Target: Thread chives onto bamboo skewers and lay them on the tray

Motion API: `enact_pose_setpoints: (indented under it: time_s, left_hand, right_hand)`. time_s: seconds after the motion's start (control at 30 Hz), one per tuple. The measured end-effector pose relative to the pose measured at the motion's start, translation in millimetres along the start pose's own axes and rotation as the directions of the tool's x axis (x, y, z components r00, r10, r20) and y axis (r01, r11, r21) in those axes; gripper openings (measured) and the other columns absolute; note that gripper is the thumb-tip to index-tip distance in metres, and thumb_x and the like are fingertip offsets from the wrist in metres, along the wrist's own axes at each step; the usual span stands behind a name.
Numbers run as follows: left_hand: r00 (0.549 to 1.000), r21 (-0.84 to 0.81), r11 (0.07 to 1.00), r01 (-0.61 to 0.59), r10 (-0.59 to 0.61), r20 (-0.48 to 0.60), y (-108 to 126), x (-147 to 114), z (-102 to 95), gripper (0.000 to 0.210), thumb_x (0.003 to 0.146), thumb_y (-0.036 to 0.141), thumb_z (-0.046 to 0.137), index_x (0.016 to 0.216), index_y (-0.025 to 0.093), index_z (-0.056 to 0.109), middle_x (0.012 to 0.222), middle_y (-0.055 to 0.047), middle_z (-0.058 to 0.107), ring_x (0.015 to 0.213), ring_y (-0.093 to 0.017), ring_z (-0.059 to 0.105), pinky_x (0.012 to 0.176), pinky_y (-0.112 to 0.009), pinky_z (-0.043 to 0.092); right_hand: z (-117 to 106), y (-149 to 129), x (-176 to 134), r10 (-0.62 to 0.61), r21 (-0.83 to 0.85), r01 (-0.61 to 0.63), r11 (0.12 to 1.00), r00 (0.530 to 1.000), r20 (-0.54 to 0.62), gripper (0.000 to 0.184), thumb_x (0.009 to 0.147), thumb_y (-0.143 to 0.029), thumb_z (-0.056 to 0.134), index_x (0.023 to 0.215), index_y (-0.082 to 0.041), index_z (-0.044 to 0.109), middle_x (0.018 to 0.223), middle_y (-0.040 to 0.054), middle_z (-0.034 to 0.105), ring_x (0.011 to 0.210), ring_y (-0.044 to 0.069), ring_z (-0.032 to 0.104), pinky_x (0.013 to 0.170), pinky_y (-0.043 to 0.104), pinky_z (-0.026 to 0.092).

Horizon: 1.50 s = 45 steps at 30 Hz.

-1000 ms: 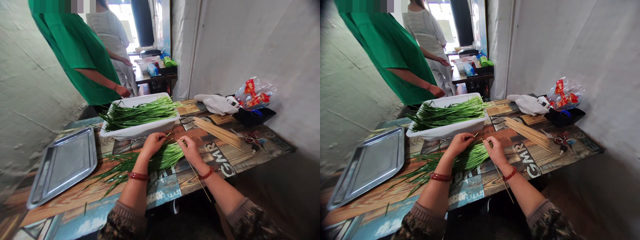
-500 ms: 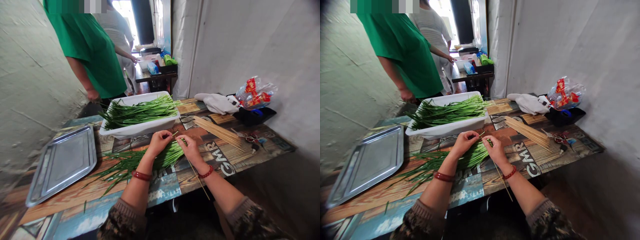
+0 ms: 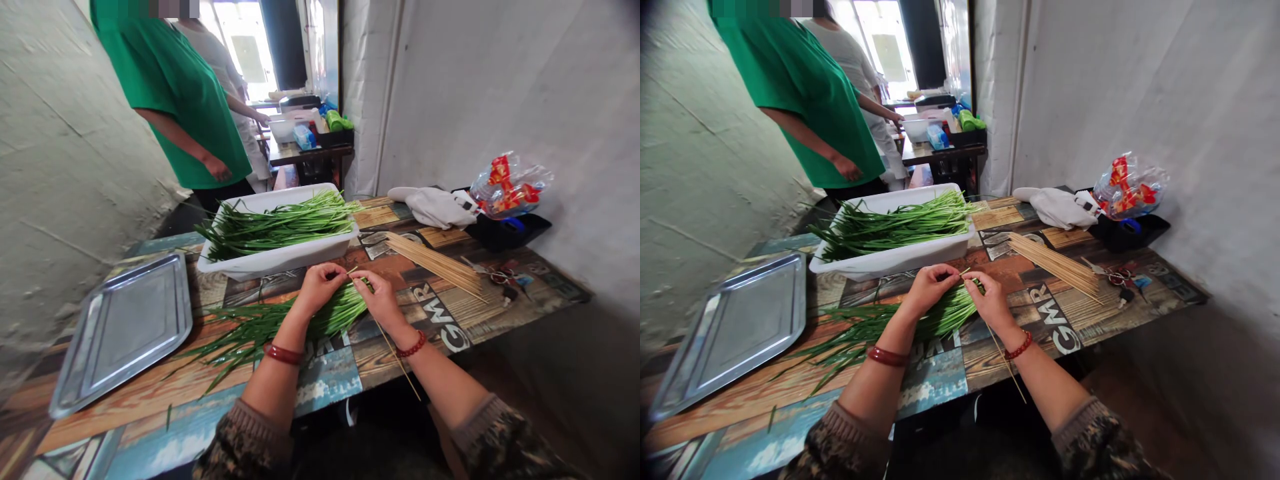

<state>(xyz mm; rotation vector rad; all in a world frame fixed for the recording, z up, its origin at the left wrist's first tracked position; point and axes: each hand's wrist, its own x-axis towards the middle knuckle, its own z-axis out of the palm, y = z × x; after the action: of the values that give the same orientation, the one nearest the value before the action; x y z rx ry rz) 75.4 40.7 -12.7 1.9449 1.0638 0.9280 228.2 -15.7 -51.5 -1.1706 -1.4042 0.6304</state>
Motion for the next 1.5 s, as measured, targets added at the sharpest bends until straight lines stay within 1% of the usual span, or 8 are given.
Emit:
enact_pose_setpoints:
  time_s: [0.17,0.47,0.87,1.13,1.5]
  left_hand:
    - [1.000,-0.029,1.000,0.005,-0.006,-0.012,-0.8,-0.4,0.3,0.016,0.076,0.025,0.063,0.072,0.012,0.072,0.070,-0.004,0.071,0.066,-0.014,0.061,0.061,-0.022,0.045]
    - [1.000,-0.011,1.000,-0.001,0.001,-0.022,0.8,0.0,-0.2,0.015,0.076,0.024,0.062,0.072,0.013,0.072,0.071,-0.004,0.071,0.068,-0.015,0.062,0.064,-0.022,0.046]
    - [1.000,0.010,1.000,-0.020,0.020,-0.006,2.3,-0.6,0.1,0.015,0.076,0.025,0.062,0.073,0.014,0.072,0.072,-0.004,0.071,0.069,-0.014,0.062,0.064,-0.023,0.046]
    - [1.000,-0.042,0.999,0.000,0.000,-0.005,4.1,-1.3,-0.8,0.017,0.076,0.026,0.062,0.072,0.013,0.072,0.071,-0.004,0.071,0.067,-0.014,0.061,0.063,-0.022,0.046]
    - [1.000,-0.007,1.000,-0.022,0.022,0.008,3.1,-0.6,-0.7,0.016,0.077,0.024,0.062,0.073,0.012,0.072,0.071,-0.005,0.070,0.068,-0.015,0.061,0.065,-0.023,0.046]
  right_hand:
    - [0.0,-0.8,0.0,0.002,-0.001,-0.002,1.000,1.000,0.005,0.022,0.087,-0.032,0.053,0.094,-0.018,0.069,0.094,0.0063,0.073,0.088,0.020,0.067,0.080,0.032,0.051]
    - [0.1,-1.5,-0.2,0.029,0.004,-0.029,1.000,0.999,0.018,0.022,0.087,-0.032,0.053,0.094,-0.018,0.069,0.092,0.0064,0.073,0.086,0.020,0.067,0.078,0.032,0.051]
    - [0.3,-1.6,0.0,0.017,-0.018,-0.017,1.000,1.000,0.006,0.021,0.087,-0.032,0.053,0.092,-0.018,0.069,0.090,0.0055,0.073,0.087,0.020,0.066,0.079,0.031,0.050]
    - [-0.4,-2.0,-0.1,0.008,-0.019,-0.008,1.000,1.000,0.018,0.022,0.088,-0.033,0.053,0.093,-0.018,0.069,0.091,0.0062,0.073,0.086,0.020,0.066,0.078,0.032,0.051]
    - [0.3,-1.5,-0.4,0.027,-0.012,-0.026,1.000,1.000,0.012,0.022,0.087,-0.033,0.053,0.093,-0.017,0.068,0.091,0.0065,0.072,0.086,0.020,0.066,0.078,0.032,0.050]
